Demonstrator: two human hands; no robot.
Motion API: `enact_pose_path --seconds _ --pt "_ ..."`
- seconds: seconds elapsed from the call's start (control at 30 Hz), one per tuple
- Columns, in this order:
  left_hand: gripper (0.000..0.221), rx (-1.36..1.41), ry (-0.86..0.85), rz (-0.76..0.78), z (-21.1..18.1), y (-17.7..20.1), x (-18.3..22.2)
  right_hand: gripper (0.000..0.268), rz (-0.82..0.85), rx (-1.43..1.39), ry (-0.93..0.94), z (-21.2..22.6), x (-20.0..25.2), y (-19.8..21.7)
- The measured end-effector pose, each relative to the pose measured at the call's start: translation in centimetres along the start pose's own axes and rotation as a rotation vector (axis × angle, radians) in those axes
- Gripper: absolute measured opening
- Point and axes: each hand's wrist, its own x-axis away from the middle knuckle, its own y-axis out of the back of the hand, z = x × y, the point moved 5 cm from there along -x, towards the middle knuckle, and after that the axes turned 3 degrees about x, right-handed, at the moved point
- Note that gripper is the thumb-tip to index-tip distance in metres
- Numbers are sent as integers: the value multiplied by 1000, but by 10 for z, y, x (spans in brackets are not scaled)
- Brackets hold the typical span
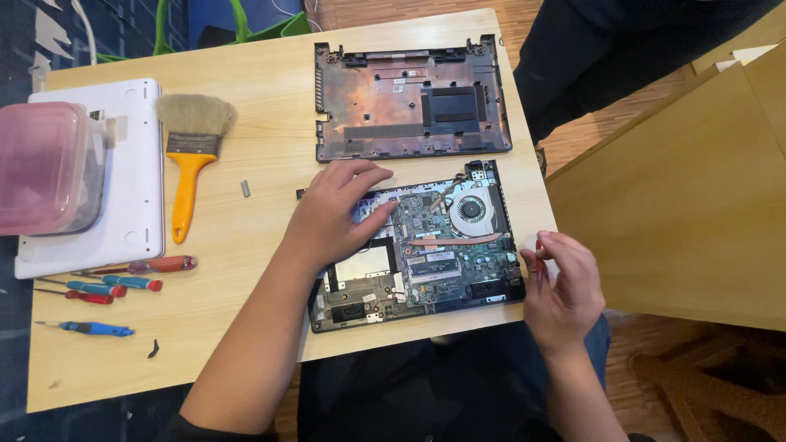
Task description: The person disassembles a laptop by removing the back cover and disconnecting internal components. They unscrew the bottom case using a screwdriver, pry it open by hand, and then unplug small cables and connectors from the motherboard.
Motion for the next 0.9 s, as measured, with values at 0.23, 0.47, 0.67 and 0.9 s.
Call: enact_pose_path --seconds 0.23,0.47,0.67,0.9 --pt "42 -20 55 161 -4 -5 -4 14 -21 -170 -173 5 -25 -11" --pt "34 -102 -138 242 -41 -25 -6 8 121 -237 -233 17 -31 -37" --pt "34 -150 -81 230 -23 -25 -5 7 169 -243 -169 24 -36 -43" --pt "38 -92 -7 208 -8 -34 -5 16 148 -313 -219 3 -31 -39"
